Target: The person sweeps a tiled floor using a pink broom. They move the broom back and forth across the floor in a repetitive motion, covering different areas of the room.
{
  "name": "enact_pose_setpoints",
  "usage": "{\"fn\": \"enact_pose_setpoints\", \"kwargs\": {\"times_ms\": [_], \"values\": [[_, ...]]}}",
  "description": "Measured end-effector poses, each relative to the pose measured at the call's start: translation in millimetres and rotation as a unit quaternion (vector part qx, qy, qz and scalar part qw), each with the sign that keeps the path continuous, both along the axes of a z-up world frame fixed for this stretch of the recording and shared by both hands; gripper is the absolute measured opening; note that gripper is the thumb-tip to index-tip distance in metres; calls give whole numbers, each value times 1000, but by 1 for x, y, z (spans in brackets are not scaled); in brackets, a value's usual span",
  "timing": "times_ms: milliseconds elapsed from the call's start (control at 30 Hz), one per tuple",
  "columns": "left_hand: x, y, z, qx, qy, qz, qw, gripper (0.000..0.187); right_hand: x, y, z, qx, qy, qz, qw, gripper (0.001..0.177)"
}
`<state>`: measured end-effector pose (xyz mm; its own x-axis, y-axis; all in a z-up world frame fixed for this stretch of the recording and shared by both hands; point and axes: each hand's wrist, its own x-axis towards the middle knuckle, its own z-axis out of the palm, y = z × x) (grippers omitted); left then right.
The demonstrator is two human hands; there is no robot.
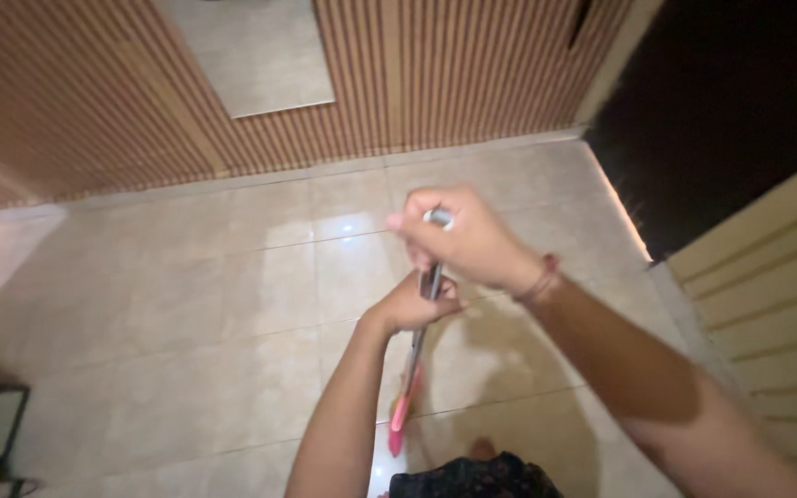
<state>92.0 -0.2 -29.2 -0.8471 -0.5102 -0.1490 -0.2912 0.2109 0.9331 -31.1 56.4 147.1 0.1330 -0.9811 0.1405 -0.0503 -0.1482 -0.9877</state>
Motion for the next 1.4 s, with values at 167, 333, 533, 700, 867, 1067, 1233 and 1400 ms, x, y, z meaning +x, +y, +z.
{"fn": "enact_pose_setpoints", "kwargs": {"times_ms": [167, 333, 533, 700, 867, 1067, 1233, 1400], "values": [[93, 2, -4, -31, 149, 52, 987, 58, 91, 10, -32, 36, -61, -49, 996, 31], [171, 3, -24, -11, 62, 154, 986, 40, 176, 27, -87, -185, 33, -155, 970, 30], [235, 16, -83, -104, 35, 267, 958, 23, 221, 46, -114, -175, 38, -74, 981, 17], [253, 17, -27, -172, 30, 305, 936, 26, 228, 35, -53, -176, 40, 10, 984, 24], [279, 47, 37, -102, -15, 375, 921, 39, 238, -4, 8, -50, -209, 219, 952, 28], [320, 79, -22, -52, 14, 487, 872, 34, 310, -8, -25, 33, -105, 227, 968, 43], [337, 61, -20, -126, 28, 518, 845, 18, 318, -20, -41, -62, -80, 262, 960, 39], [345, 51, -43, -195, 112, 478, 849, 27, 327, -10, -80, -106, -17, 316, 943, 32]]}}
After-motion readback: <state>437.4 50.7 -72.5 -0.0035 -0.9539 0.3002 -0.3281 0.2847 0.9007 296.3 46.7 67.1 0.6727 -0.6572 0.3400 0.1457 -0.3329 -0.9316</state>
